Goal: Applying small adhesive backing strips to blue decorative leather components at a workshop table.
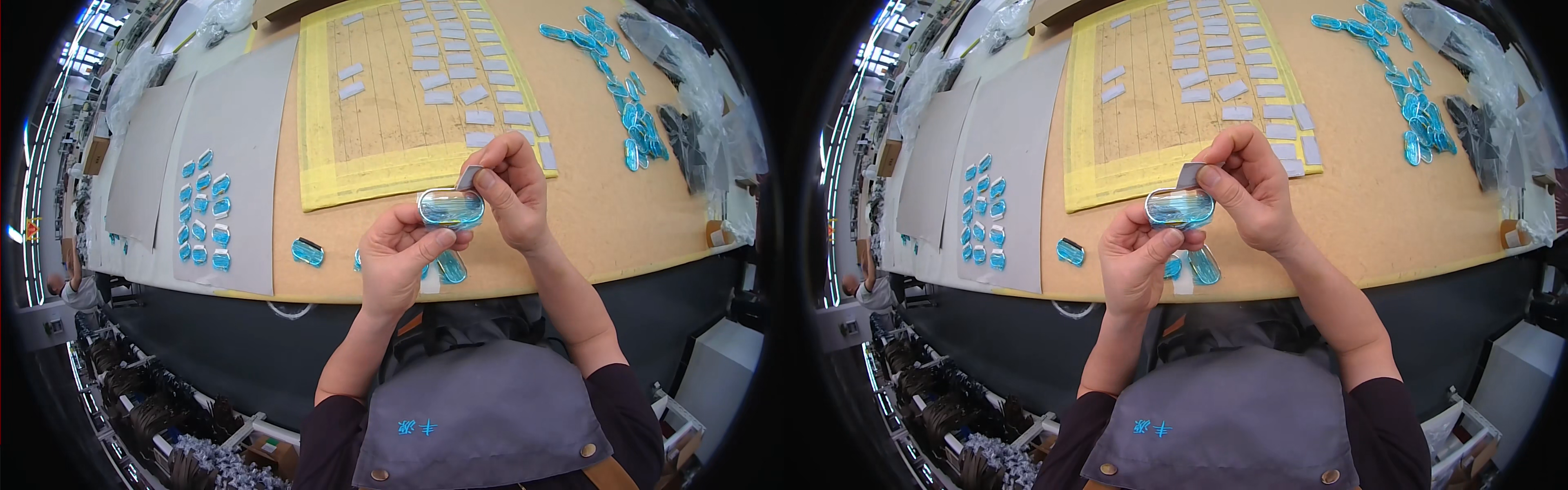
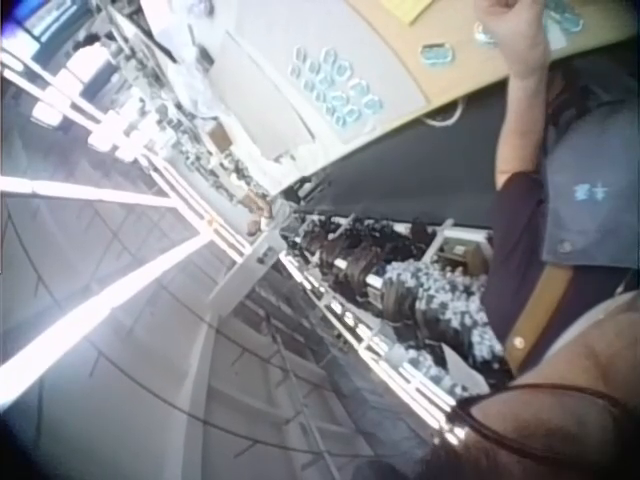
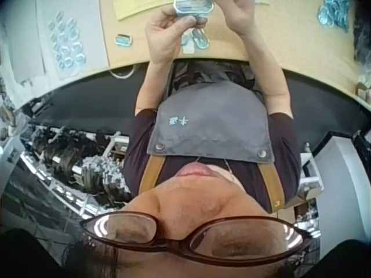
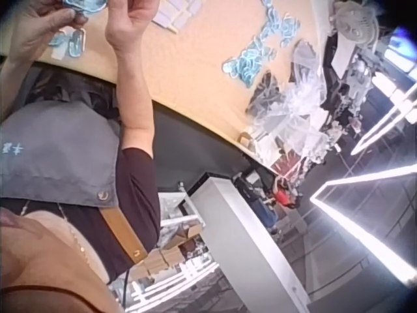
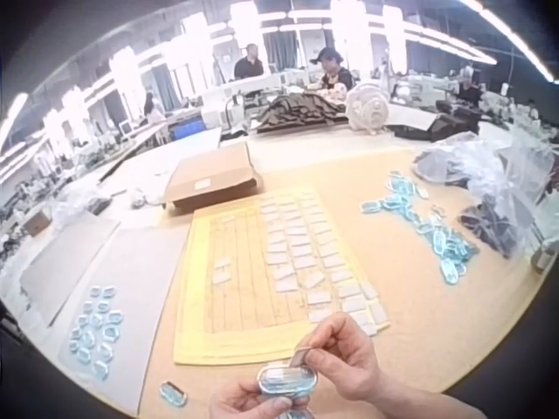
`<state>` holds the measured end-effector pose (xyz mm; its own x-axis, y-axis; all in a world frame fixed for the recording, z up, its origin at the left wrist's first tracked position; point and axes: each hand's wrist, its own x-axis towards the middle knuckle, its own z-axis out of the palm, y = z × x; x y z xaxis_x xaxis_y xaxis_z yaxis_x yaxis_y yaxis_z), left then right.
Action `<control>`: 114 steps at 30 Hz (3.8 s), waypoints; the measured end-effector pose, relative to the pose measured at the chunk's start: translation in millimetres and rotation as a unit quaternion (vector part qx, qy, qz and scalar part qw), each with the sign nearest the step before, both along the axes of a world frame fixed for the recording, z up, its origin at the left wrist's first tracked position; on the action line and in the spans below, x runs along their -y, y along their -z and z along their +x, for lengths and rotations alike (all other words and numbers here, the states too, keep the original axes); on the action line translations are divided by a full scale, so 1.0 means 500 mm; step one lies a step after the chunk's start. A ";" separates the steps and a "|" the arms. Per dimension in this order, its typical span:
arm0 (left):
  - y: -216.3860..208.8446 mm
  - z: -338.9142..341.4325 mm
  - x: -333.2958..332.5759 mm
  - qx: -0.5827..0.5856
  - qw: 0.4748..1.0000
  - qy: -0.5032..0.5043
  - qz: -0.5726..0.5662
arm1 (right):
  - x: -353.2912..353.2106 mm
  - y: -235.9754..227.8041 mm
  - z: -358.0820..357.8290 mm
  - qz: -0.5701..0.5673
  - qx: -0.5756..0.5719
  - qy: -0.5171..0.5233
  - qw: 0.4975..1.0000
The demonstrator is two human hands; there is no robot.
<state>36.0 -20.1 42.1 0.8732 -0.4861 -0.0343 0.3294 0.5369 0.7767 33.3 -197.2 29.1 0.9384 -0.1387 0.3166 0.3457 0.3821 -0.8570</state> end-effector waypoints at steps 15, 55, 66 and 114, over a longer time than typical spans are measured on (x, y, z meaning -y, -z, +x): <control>0.002 0.005 0.016 0.453 0.792 -0.211 0.351 | -0.008 -0.006 -0.006 -0.036 0.007 0.016 0.999; 0.083 0.012 0.017 -0.039 0.994 -0.032 -0.093 | 0.011 -0.001 0.010 -0.029 -0.128 -0.045 0.990; 0.081 0.012 0.020 -0.087 0.982 -0.014 -0.170 | 0.004 0.003 0.011 -0.003 -0.176 -0.138 0.975; 0.048 0.028 -0.014 0.145 0.977 -0.026 0.155 | -0.006 -0.011 0.003 0.009 -0.208 -0.163 0.964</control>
<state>49.9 -13.2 17.9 0.8911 -0.4467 0.0796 0.0499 0.2709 0.9613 34.9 -194.2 34.6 0.9782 0.1834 -0.0969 -0.1684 0.4290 -0.8875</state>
